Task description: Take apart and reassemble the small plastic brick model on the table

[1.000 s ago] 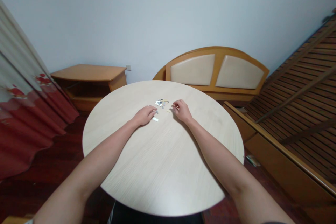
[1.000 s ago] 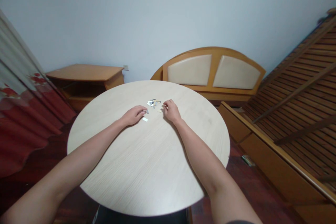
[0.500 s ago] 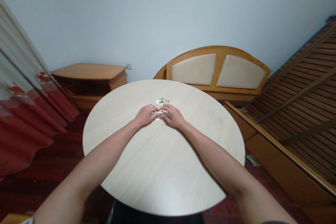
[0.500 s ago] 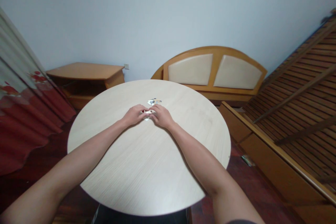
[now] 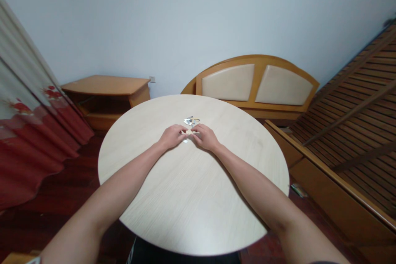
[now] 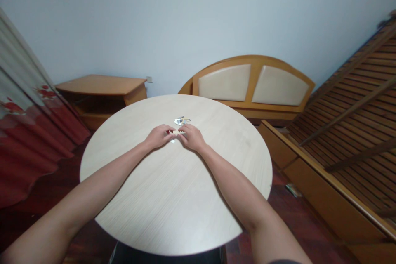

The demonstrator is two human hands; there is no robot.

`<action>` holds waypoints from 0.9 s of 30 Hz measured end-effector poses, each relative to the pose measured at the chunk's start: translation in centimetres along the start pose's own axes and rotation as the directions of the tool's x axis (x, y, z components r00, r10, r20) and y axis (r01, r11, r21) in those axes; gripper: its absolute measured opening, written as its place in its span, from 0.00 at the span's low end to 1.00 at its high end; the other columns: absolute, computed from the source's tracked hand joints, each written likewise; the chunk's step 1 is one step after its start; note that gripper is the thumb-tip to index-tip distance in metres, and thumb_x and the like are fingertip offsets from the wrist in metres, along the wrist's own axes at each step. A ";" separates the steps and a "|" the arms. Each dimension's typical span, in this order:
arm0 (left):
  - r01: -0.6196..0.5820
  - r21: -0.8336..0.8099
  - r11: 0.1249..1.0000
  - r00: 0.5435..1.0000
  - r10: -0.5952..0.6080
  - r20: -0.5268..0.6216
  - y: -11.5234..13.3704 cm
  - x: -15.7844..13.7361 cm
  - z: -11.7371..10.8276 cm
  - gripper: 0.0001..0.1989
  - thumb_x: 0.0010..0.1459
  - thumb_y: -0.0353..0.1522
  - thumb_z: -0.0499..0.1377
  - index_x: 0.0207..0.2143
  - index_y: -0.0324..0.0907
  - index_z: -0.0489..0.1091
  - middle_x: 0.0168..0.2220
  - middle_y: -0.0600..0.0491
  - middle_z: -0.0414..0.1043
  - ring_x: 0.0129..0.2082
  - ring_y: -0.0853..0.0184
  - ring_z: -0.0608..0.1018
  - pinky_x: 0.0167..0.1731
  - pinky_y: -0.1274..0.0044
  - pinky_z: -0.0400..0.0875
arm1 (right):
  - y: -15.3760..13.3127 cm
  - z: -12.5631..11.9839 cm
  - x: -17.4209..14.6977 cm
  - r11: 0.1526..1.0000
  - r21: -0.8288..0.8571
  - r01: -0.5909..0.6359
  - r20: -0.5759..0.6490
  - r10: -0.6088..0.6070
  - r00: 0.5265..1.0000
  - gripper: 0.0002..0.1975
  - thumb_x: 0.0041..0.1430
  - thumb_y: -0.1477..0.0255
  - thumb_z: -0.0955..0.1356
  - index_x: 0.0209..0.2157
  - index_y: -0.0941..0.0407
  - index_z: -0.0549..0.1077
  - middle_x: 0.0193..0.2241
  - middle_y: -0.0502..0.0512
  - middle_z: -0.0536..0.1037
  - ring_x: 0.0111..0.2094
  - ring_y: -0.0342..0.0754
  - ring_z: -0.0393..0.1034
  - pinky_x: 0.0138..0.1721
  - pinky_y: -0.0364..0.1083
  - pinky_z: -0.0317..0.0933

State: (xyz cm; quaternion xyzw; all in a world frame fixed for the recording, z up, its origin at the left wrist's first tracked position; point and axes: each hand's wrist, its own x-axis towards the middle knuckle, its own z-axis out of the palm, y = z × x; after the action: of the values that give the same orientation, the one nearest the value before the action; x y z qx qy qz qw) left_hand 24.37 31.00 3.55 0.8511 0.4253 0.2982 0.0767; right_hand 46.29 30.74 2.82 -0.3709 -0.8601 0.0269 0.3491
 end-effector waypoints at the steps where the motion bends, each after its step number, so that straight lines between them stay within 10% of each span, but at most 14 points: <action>1: -0.001 -0.003 1.000 1.000 0.001 0.005 0.0 0.0 0.0 0.14 0.64 0.40 0.61 0.45 0.42 0.78 0.43 0.47 0.80 0.43 0.60 0.79 0.47 0.70 0.72 | 0.0 0.0 0.0 1.000 -0.001 -0.003 0.002 0.003 1.000 0.09 0.65 0.68 0.66 0.42 0.54 0.76 0.41 0.60 0.79 0.44 0.54 0.72 0.48 0.51 0.65; 27: -0.078 -0.070 0.995 0.994 0.072 -0.086 0.5 0.0 -0.2 0.14 0.63 0.31 0.62 0.50 0.42 0.76 0.45 0.49 0.80 0.39 0.65 0.79 0.46 0.71 0.73 | 0.1 0.3 0.2 0.998 0.000 0.063 0.016 -0.063 0.998 0.20 0.74 0.64 0.56 0.40 0.56 0.74 0.37 0.60 0.77 0.39 0.51 0.69 0.44 0.49 0.64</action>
State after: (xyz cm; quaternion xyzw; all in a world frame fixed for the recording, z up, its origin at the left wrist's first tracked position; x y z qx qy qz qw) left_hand 24.61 30.68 3.86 0.8499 0.3847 0.3513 0.0788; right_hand 46.07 31.03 2.65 -0.3436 -0.8741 0.0189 0.3428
